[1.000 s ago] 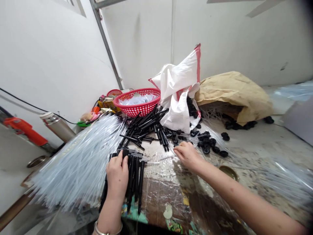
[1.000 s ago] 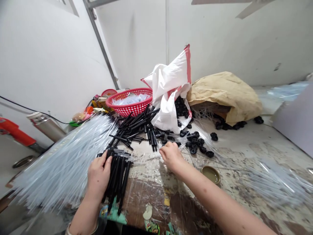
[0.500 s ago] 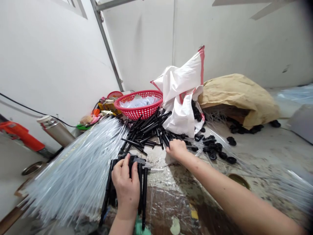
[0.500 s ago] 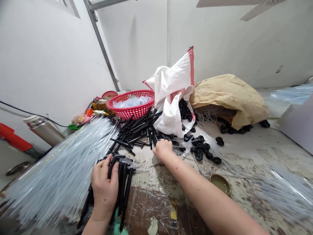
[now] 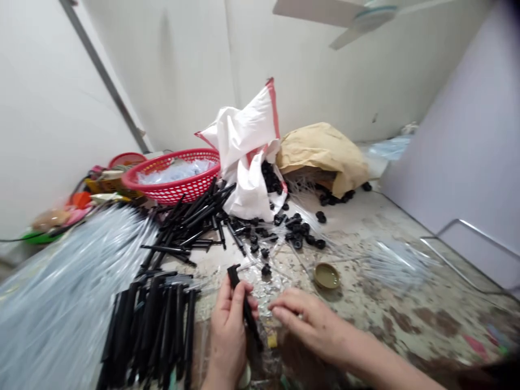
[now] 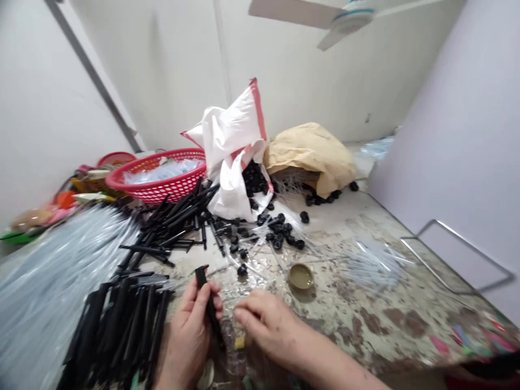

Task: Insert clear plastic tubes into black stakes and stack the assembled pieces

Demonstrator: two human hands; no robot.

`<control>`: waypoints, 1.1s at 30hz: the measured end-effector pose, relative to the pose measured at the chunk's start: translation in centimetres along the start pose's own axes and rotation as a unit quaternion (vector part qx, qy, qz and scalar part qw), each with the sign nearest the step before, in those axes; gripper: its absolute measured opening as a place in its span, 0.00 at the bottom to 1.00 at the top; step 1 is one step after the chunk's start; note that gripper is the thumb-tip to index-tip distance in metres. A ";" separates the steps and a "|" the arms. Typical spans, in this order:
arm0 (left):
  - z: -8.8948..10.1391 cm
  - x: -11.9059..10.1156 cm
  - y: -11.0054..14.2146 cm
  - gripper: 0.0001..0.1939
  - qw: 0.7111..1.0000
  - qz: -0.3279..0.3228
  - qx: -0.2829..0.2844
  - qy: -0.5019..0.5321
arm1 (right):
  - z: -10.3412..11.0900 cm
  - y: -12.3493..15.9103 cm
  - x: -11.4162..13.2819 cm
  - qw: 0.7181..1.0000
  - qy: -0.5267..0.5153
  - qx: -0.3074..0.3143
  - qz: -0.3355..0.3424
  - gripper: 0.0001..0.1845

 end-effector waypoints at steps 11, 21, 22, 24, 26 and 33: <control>0.9 2.1 0.8 0.19 0.995 0.093 0.033 -0.020 | 14.0 3.6 -14.5 0.934 0.168 -0.209 -0.234 0.15; 0.9 2.1 1.0 0.24 0.995 0.092 0.027 -0.033 | 14.8 -0.5 -16.8 0.921 0.233 -0.174 -0.260 0.07; 0.9 2.1 1.0 0.23 0.995 0.091 0.030 -0.034 | 15.2 -0.1 -16.7 0.919 0.237 -0.181 -0.259 0.08; 0.9 2.2 0.9 0.23 0.995 0.091 0.038 -0.030 | 15.9 1.2 -15.9 0.915 0.238 -0.197 -0.258 0.09; 1.0 2.4 0.9 0.23 0.995 0.091 0.044 -0.023 | 16.1 2.6 -14.4 0.914 0.229 -0.210 -0.260 0.11; 0.9 2.2 1.1 0.30 0.996 0.084 0.035 -0.025 | 9.3 5.6 -6.9 0.983 -0.023 -0.094 -0.159 0.14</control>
Point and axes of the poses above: each hand's wrist, its own y-axis away from the middle knuckle, its own z-axis out of the back of the hand, x = y × z, the point moved 2 cm from there along -y, towards the middle knuckle, and after that the axes turned 14 degrees about x, right-handed, at the moved point
